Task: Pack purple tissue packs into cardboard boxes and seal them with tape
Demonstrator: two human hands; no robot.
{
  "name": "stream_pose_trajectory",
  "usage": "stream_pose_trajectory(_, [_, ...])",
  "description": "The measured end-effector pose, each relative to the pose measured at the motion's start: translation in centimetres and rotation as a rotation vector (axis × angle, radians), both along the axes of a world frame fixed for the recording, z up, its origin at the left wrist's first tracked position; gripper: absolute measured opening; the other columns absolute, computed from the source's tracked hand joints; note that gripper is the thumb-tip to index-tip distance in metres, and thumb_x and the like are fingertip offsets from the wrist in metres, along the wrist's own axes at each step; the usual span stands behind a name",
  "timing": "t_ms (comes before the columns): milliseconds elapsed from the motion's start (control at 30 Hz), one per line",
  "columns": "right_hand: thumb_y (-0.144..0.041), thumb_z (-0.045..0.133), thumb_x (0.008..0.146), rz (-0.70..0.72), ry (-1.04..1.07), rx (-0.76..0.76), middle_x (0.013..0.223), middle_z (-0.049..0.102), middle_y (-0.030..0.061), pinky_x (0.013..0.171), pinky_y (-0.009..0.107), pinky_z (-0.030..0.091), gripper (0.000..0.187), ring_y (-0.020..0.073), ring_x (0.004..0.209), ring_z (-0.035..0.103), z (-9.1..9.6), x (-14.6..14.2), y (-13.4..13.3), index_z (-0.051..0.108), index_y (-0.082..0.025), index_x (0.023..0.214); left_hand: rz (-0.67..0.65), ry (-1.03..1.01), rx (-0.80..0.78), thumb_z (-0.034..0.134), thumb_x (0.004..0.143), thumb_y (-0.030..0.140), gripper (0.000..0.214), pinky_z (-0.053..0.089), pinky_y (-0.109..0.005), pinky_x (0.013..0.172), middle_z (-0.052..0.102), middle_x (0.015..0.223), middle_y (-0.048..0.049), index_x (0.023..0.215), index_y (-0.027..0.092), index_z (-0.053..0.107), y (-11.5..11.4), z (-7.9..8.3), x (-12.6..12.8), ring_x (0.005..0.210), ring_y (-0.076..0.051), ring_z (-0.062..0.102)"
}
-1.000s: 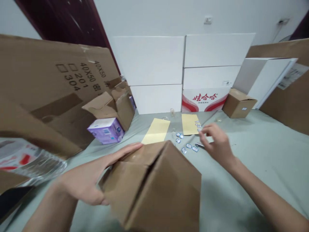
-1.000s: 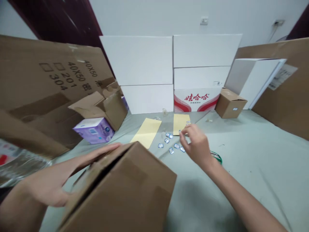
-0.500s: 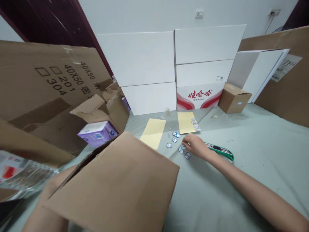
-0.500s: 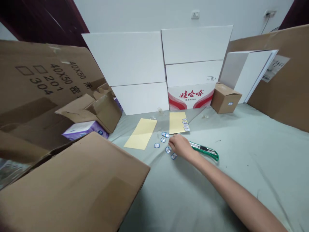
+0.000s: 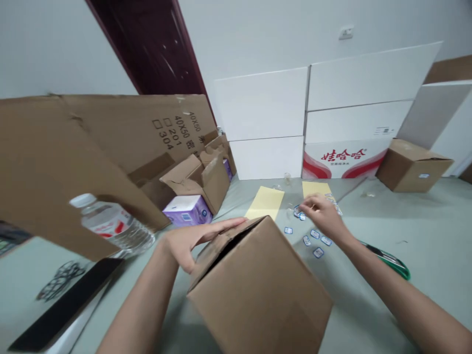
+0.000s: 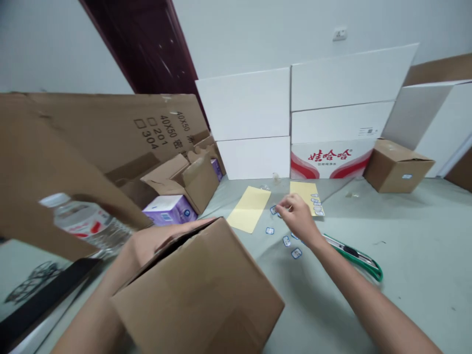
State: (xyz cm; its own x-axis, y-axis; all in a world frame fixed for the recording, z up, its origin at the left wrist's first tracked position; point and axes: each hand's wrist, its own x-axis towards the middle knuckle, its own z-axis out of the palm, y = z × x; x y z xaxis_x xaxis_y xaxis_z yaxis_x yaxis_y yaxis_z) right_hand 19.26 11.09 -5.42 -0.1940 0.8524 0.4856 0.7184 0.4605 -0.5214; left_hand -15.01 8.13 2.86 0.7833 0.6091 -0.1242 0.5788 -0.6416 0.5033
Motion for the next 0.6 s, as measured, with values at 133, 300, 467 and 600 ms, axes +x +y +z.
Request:
stream_pose_trajectory(133, [-0.031, 0.06, 0.094, 0.217, 0.386, 0.157, 0.107, 0.066, 0.0072, 0.079, 0.03, 0.056, 0.025, 0.0193, 0.104, 0.067, 6.6, -1.7, -7.9, 0.067, -0.021, 0.071, -0.147, -0.135, -0.292, 0.049, 0.064, 0.091, 0.133, 0.027, -0.04, 0.117, 0.023, 0.164, -0.0207, 0.153, -0.001, 0.013, 0.2, -0.7, -0.7, 0.149, -0.033, 0.026])
stream_pose_trajectory(300, [-0.017, 0.063, 0.086, 0.341, 0.306, 0.299, 0.11, 0.065, 0.0078, 0.081, 0.028, 0.057, 0.017, 0.0187, 0.104, 0.066, 9.3, -5.8, -14.1, 0.066, -0.024, 0.07, -0.212, -0.173, -0.281, 0.075, 0.064, 0.068, 0.125, 0.025, -0.041, 0.119, 0.019, 0.166, -0.0191, 0.156, 0.006, 0.017, 0.7, -1.3, -0.7, 0.15, -0.036, 0.024])
stream_pose_trajectory(467, [-0.021, 0.063, 0.086, 0.223, 0.158, 0.453, 0.117, 0.062, 0.0132, 0.091, 0.038, 0.057, 0.004, 0.0245, 0.111, 0.063, 7.6, -6.5, -14.2, 0.063, -0.022, 0.09, -0.212, -0.17, -0.361, 0.093, 0.041, 0.054, 0.146, 0.018, -0.046, 0.122, 0.013, 0.167, -0.0188, 0.159, 0.016, 0.015, 1.4, -2.1, -0.9, 0.152, -0.038, 0.019])
stream_pose_trajectory(600, [-0.045, 0.062, 0.089, 0.181, 0.11, 0.242, 0.137, 0.057, 0.0201, 0.092, 0.046, 0.059, 0.064, 0.0314, 0.125, 0.059, 6.6, -5.5, -13.5, 0.04, -0.018, 0.142, -0.199, -0.223, -0.378, 0.093, 0.042, 0.053, 0.144, 0.02, -0.047, 0.121, 0.015, 0.168, -0.0157, 0.159, 0.019, 0.016, 1.2, -2.3, -0.6, 0.152, -0.037, 0.02])
